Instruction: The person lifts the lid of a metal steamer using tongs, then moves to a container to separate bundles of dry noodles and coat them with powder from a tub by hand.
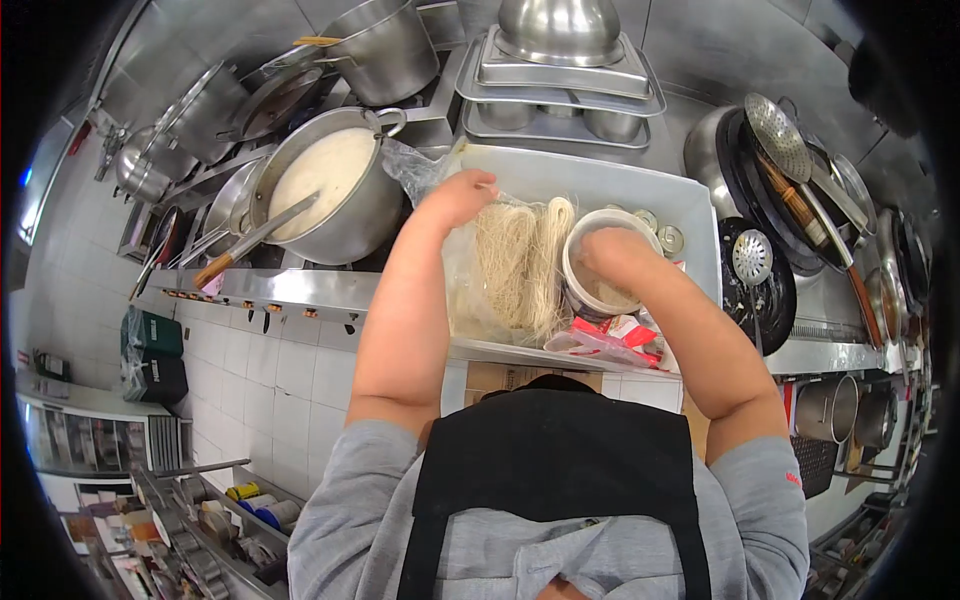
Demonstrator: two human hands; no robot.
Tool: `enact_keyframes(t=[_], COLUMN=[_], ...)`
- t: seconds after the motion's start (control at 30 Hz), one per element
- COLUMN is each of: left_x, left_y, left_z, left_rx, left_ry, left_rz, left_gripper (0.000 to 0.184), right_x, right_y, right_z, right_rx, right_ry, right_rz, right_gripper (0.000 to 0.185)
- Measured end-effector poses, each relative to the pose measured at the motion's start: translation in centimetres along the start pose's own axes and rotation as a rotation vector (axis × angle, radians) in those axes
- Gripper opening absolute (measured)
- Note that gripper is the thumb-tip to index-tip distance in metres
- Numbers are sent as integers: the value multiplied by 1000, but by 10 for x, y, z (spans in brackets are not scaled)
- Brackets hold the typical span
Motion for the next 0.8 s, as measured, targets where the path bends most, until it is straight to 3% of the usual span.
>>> enact_keyframes(t=[0.17, 0.23, 0.37, 0.43, 0.47, 0.53, 0.6, 0.67, 0.8], left_x=[5, 4, 3, 6, 6, 5, -4, -10, -8], left_y=[16, 24, 28, 24, 23, 19, 14, 8, 3], left_z=[-11, -11, -20, -30, -32, -26, -15, -6, -6], left_rx=[-206, -63, -34, -85, -87, -196, -257, -323, -256], left_ry=[20, 4, -32, -40, -34, -66, -75, -89, -63], left_rz=[-211, -224, -304, 46, 51, 120, 175, 228, 168], left_gripper=[48, 48, 51, 57, 57, 57, 57, 57, 61], right_x=[6, 13, 26, 31, 30, 23, 16, 31, 44], right_y=[-11, -21, -62, -84, -87, -74, -45, -36, -22], right_z=[11, 23, 23, 12, -1, -42, -92, -124, -151], right_rx=[94, -10, -84, -355, -356, -394, -343, -47, 185], right_ry=[97, 23, 57, -7, -5, -204, -306, -161, -26], right_rz=[6, 9, -1, -99, -90, -317, -283, -165, -161], right_gripper=[31, 30, 28, 25, 25, 20, 25, 35, 53])
Point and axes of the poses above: each hand's wrist, its own z-axis away from the middle knuckle, its own y-axis out of the palm, x = y × z, the point moved 1 cm from there along -z, towards the middle knuckle, and after that the axes turned 9 degrees about -y, right-handed, at the moved point
